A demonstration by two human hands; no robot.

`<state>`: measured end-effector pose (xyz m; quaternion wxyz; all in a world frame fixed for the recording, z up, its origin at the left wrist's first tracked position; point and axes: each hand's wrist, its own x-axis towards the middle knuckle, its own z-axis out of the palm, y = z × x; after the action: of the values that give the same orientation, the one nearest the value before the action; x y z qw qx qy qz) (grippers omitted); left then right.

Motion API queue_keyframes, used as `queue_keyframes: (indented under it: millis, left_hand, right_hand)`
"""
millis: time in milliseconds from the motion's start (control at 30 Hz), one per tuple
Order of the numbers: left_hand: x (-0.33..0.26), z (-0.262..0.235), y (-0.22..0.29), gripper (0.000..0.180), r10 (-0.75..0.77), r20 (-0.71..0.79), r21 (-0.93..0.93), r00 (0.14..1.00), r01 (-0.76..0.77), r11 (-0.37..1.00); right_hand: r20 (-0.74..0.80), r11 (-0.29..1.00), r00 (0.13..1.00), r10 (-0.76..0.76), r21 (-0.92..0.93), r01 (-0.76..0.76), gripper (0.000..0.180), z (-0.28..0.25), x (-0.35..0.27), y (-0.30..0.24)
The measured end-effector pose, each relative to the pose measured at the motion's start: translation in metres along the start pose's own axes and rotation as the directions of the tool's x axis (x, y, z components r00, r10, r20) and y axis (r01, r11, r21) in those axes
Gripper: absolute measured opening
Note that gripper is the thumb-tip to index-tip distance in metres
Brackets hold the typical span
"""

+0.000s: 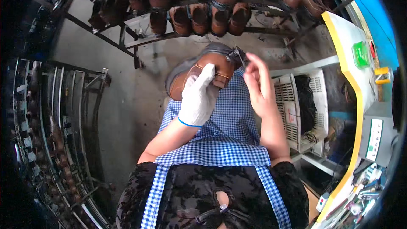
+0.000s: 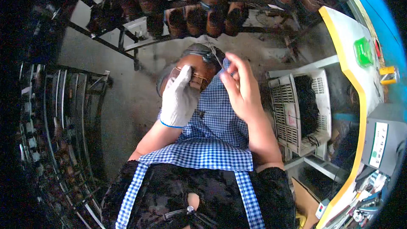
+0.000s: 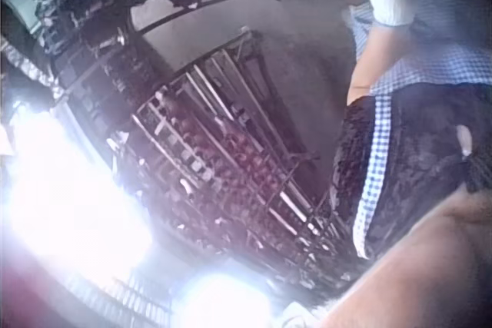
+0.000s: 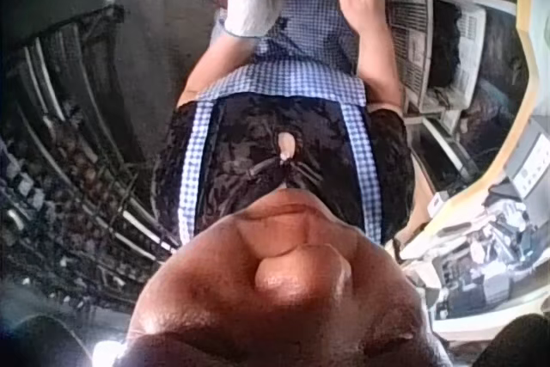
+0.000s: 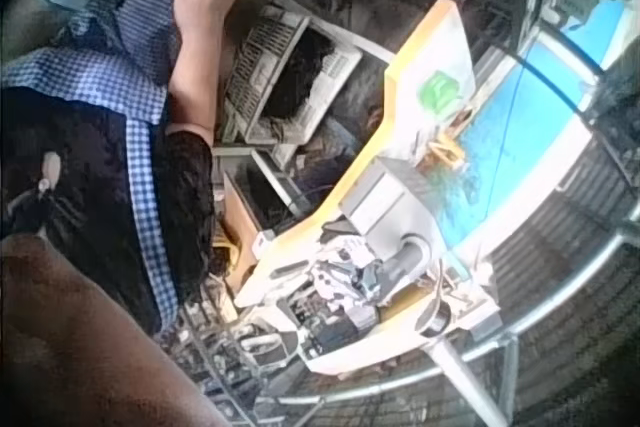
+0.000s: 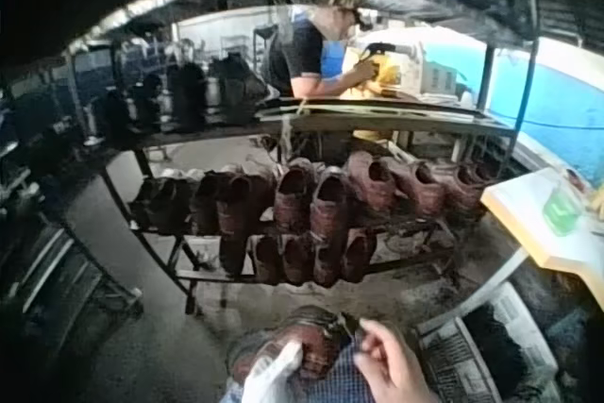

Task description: Using a trimming tool to remove excess material and clean the edges of leather shoes on an assembly line.

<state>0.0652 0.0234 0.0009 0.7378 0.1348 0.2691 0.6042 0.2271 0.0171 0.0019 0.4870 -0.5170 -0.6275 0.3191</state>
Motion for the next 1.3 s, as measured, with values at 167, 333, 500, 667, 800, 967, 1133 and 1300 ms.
queue_keyframes:
  millis: [167, 333, 500, 667, 800, 967, 1133, 1300]
  left_hand:
    - [0.002, 0.001, 0.011, 0.025, 0.217, 0.096, 0.112, 0.971, -0.228, 0.967]
    - [-0.002, 0.002, 0.004, 0.027, 0.275, -0.028, 0.214, 0.961, -0.263, 0.941]
    - [-0.008, 0.002, 0.001, 0.025, 0.335, -0.052, 0.279, 0.941, -0.309, 0.909]
    - [-0.007, 0.004, -0.002, 0.014, 0.441, -0.051, 0.253, 0.896, -0.416, 0.873]
    - [-0.006, -0.005, -0.005, 0.016, 0.391, -0.063, 0.230, 0.918, -0.368, 0.901]
    - [-0.005, -0.021, -0.011, 0.023, 0.361, -0.047, 0.291, 0.931, -0.333, 0.897]
    - [-0.009, -0.008, -0.012, 0.025, 0.461, -0.043, 0.323, 0.886, -0.424, 0.846]
    - [-0.009, -0.018, -0.019, 0.024, 0.397, -0.095, 0.308, 0.913, -0.353, 0.884]
  right_hand:
    - [0.103, 0.969, 0.982, -0.158, -0.175, 0.174, 0.034, 0.008, -0.022, -0.016]
    - [0.088, 0.963, 0.980, -0.177, -0.188, 0.191, 0.037, 0.008, -0.015, -0.023]
    - [-0.003, 0.953, 0.967, -0.254, -0.172, 0.250, 0.035, 0.026, -0.006, -0.029]
    - [-0.021, 0.942, 0.959, -0.281, -0.198, 0.272, 0.034, 0.030, -0.012, -0.034]
    - [-0.002, 0.944, 0.965, -0.262, -0.207, 0.256, 0.034, 0.029, -0.012, -0.035]
    - [-0.026, 0.951, 0.966, -0.256, -0.184, 0.247, 0.035, 0.031, -0.009, -0.039]
    - [-0.084, 0.946, 0.956, -0.282, -0.188, 0.263, 0.035, 0.043, -0.011, -0.030]
    - [-0.135, 0.957, 0.953, -0.271, -0.145, 0.252, 0.034, 0.048, -0.009, -0.025]
